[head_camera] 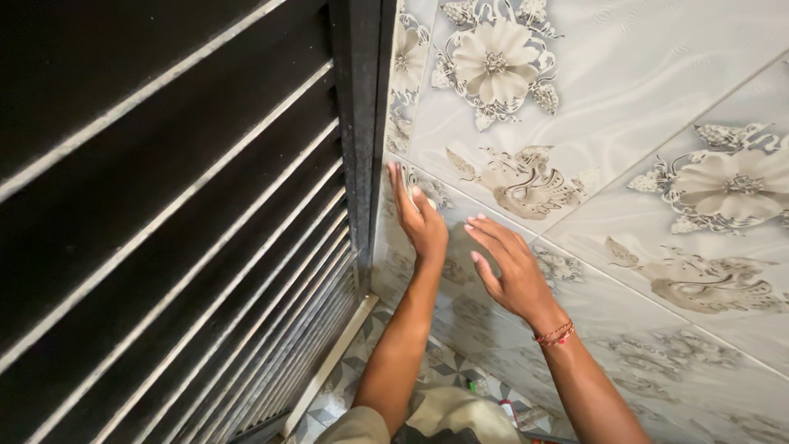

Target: The person wipes and cleans patterned wall tiles using a cloth by hand, moving across several tiles and their grout lines.

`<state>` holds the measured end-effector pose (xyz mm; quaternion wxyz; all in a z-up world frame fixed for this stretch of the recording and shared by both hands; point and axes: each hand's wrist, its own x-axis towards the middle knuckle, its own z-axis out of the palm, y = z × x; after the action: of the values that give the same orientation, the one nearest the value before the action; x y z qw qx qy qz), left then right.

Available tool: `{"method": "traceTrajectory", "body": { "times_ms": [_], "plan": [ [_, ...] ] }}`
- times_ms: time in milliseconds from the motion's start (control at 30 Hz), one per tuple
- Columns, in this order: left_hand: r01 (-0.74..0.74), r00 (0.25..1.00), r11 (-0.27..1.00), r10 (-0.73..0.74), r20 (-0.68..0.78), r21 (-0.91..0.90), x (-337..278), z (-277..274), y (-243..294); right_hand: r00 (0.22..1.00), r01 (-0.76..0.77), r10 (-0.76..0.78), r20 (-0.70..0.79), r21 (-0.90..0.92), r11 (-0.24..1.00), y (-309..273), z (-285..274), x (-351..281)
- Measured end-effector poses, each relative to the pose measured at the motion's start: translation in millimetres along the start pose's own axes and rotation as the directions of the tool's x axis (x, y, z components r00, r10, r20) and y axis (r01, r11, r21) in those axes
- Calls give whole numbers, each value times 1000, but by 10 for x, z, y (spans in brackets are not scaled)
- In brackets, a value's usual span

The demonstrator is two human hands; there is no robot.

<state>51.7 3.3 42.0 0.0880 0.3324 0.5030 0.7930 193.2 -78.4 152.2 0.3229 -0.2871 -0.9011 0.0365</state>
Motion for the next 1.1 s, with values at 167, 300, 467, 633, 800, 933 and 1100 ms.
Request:
{"method": "traceTrajectory", "body": {
  "times_ms": [167,300,467,633,800,933,1100],
  "plan": [
    [-148,983,982,134,122,114,-78,54,-31,1000,15,-15,-3,29,999,37,-19,7],
    [-200,967,960,161,197,195,-242,110,-191,999,30,-29,-12,52,998,99,-13,40],
    [-141,986,967,117,120,213,-198,165,-394,999,48,-49,14,60,997,162,46,117],
    [-62,998,980,61,12,187,-84,266,-330,998,51,-54,27,96,994,228,141,267],
    [-235,972,949,232,36,209,-111,301,-496,997,36,-44,67,110,993,301,235,350],
    [-394,916,887,358,180,241,-274,187,-748,994,60,-69,90,94,994,370,233,391],
    [-233,971,946,238,5,226,-221,252,-594,993,64,-74,96,106,992,434,228,390]
  ]
}}
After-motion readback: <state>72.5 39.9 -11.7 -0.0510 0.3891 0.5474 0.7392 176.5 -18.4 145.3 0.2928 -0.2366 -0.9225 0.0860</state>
